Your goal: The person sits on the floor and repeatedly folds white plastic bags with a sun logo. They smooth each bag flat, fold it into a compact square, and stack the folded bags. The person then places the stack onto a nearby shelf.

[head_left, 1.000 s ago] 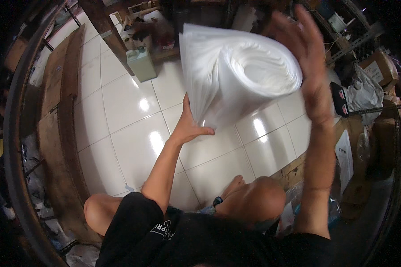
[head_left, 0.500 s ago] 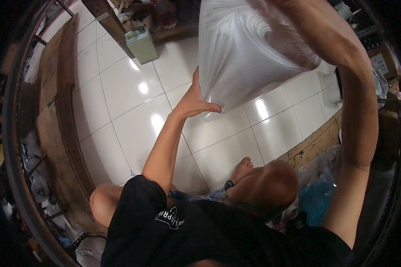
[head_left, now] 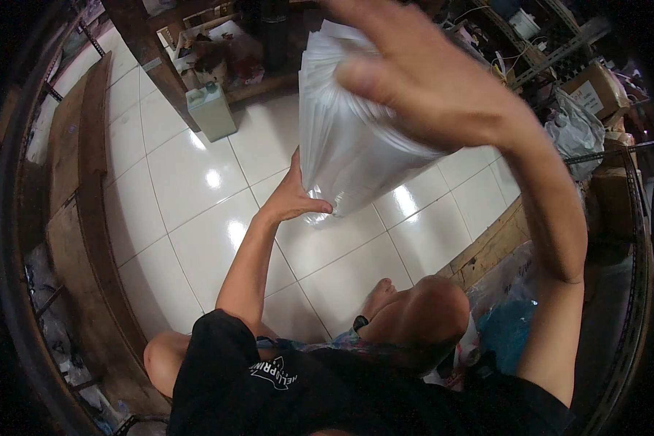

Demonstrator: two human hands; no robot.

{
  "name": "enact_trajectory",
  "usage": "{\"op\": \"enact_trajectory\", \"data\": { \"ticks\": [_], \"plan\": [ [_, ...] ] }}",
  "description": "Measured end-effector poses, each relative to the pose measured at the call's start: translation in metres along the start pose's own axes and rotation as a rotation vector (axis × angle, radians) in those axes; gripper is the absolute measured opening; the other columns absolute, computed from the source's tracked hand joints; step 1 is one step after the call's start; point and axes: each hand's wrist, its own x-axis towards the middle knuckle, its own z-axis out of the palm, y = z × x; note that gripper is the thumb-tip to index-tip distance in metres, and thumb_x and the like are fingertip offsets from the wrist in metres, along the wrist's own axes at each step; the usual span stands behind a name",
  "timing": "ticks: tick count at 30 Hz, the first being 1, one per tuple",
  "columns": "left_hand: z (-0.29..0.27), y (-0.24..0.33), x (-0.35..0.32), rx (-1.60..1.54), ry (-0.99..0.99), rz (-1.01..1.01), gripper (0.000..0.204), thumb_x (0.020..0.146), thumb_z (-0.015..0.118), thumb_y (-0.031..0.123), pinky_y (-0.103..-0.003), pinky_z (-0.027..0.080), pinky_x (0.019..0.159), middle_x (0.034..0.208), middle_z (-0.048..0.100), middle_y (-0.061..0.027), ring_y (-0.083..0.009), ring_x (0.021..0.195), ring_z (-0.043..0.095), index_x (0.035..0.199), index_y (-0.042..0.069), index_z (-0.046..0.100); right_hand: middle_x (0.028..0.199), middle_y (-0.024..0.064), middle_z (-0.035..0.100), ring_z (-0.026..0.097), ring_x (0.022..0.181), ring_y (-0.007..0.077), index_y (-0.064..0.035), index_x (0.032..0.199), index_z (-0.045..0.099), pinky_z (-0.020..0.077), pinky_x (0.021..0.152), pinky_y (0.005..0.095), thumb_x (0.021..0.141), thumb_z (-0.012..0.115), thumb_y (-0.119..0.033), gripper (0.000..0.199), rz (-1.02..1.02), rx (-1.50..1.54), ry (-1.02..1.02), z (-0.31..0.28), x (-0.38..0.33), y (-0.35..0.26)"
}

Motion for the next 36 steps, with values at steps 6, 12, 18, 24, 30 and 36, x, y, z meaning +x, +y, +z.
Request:
{"op": "enact_trajectory", "data": {
  "ticks": [6,12,18,24,30,36],
  "plan": [
    [-0.002,-0.006,0.001,0.045,0.025,-0.006,0.160,0.036,0.097,0.048,-0.041,0.020,0.122,0.158,0.026,-0.0218,-0.0354,0.148,0.024,0.158,0.005,0.001,0.160,0.0275,0.011,0.009,0.149,0.0442,-0.0020,0.155,0.006,0.0080,0.122,0.0548,0.088,0.030,-0.077,0.104,0.035,0.093,-0.088,0.002,0.009,0.028],
    [-0.006,-0.018,0.000,-0.052,-0.029,-0.056,0.154,0.037,0.096,0.050,-0.041,0.023,0.121,0.154,0.032,-0.0202,-0.0358,0.145,0.030,0.156,0.004,0.010,0.152,0.0304,0.035,0.034,0.141,0.0469,-0.0023,0.153,0.030,0.0225,0.118,0.0555,0.084,0.048,-0.080,0.106,-0.120,-0.181,0.373,0.055,0.027,0.018],
    [-0.001,-0.025,0.002,-0.074,0.010,0.024,0.151,0.038,0.095,0.046,-0.040,0.023,0.121,0.153,0.034,-0.0204,-0.0349,0.145,0.031,0.156,0.003,0.011,0.151,0.0322,0.034,0.032,0.140,0.0500,-0.0024,0.151,0.036,0.0230,0.115,0.0615,0.087,0.039,-0.079,0.100,-0.134,0.135,0.395,0.035,0.033,0.025],
    [0.005,-0.021,0.001,-0.018,0.036,-0.024,0.155,0.039,0.097,0.038,-0.041,0.023,0.122,0.157,0.028,-0.0227,-0.0358,0.148,0.027,0.157,0.003,0.003,0.153,0.0267,0.035,0.031,0.144,0.0413,-0.0013,0.150,0.036,0.0229,0.118,0.0550,0.094,0.047,-0.062,0.084,-0.006,0.094,0.321,0.047,0.003,0.060],
    [0.005,-0.020,0.009,-0.076,-0.021,-0.019,0.153,0.039,0.098,0.037,-0.042,0.023,0.122,0.157,0.030,-0.0210,-0.0344,0.147,0.027,0.157,0.003,0.007,0.156,0.0256,0.032,0.029,0.146,0.0375,0.0015,0.154,0.027,0.0215,0.120,0.0470,0.098,0.037,-0.060,0.083,-0.002,0.143,0.259,0.050,0.000,0.075],
    [0.008,-0.006,0.005,-0.024,0.001,-0.026,0.154,0.035,0.098,0.049,-0.043,0.024,0.121,0.155,0.031,-0.0193,-0.0339,0.146,0.027,0.156,0.004,0.013,0.160,0.0234,0.024,0.027,0.148,0.0374,-0.0044,0.157,0.020,0.0208,0.121,0.0472,0.098,0.030,-0.067,0.087,0.049,0.111,0.119,0.056,0.001,0.086]
  ]
}}
